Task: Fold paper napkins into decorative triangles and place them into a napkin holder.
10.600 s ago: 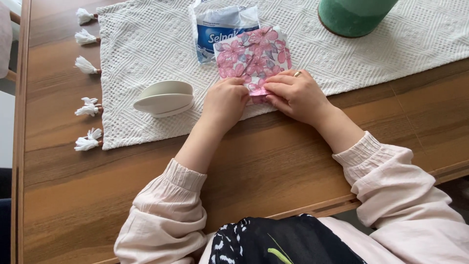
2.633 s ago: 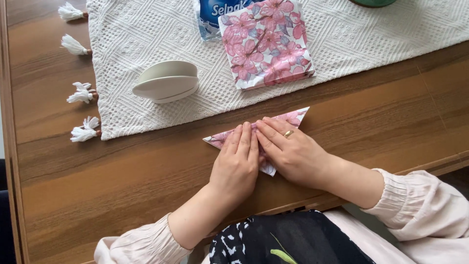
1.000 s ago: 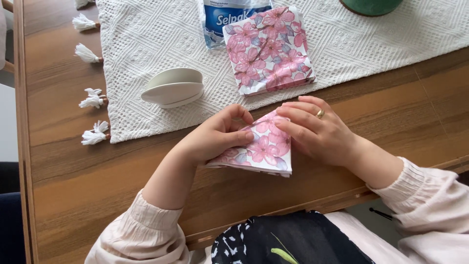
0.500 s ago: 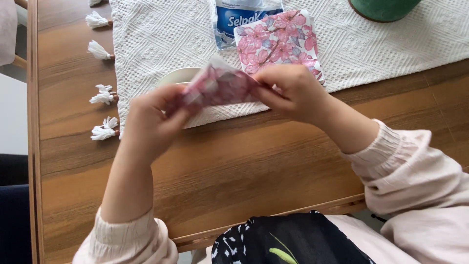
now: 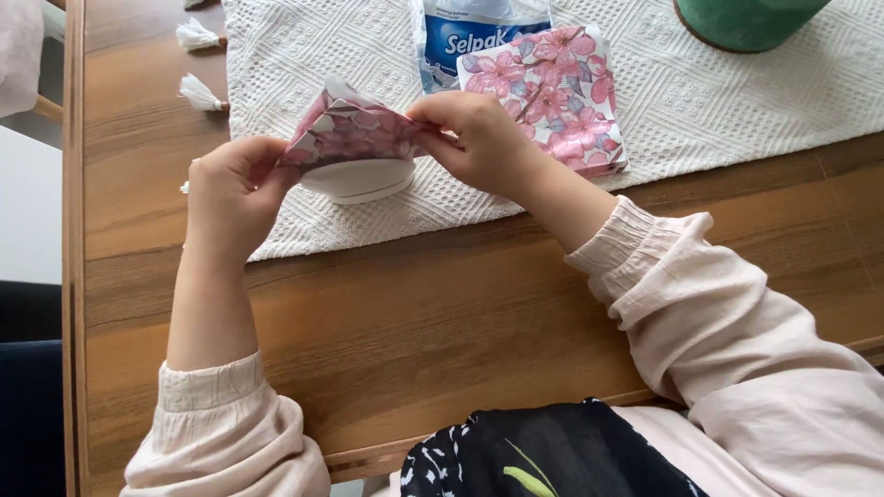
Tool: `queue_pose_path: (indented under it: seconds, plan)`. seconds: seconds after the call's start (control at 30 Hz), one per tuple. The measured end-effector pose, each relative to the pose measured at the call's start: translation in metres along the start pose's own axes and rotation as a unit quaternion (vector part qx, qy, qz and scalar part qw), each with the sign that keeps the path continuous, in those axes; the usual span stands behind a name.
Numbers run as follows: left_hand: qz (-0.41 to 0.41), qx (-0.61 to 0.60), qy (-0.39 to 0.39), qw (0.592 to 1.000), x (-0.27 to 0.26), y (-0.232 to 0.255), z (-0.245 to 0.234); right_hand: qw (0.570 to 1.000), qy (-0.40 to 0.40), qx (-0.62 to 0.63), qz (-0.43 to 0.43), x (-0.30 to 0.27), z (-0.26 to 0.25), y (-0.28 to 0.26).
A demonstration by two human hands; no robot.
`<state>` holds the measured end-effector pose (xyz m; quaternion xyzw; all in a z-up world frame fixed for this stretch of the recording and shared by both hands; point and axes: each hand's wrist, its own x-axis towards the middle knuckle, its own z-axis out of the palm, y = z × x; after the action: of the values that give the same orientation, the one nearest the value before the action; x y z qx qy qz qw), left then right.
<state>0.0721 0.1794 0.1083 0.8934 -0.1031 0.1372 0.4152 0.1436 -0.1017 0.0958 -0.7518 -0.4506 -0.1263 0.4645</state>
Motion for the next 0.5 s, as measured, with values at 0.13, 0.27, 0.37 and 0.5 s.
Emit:
queue_pose_path:
  seconds: [0.13,0.27,0.37,0.5]
  plan:
    - [0.001,-0.024,-0.01,1.0,-0.003,-0.016,0.003,1.0,0.0,0.011,0.015,-0.005,0.003,0.008]
    - [-0.037,-0.008,-0.021,0.999,-0.005,-0.022,0.006,0.996,-0.011,0.001,0.083,-0.011,0.006,0.016]
    - [-0.056,-0.004,-0.026,0.998,-0.008,-0.027,0.006,0.995,-0.02,0.001,0.101,-0.013,0.007,0.021]
    - [-0.062,-0.001,-0.02,0.998,-0.01,-0.035,0.004,0.995,-0.024,0.001,0.093,-0.012,0.004,0.016]
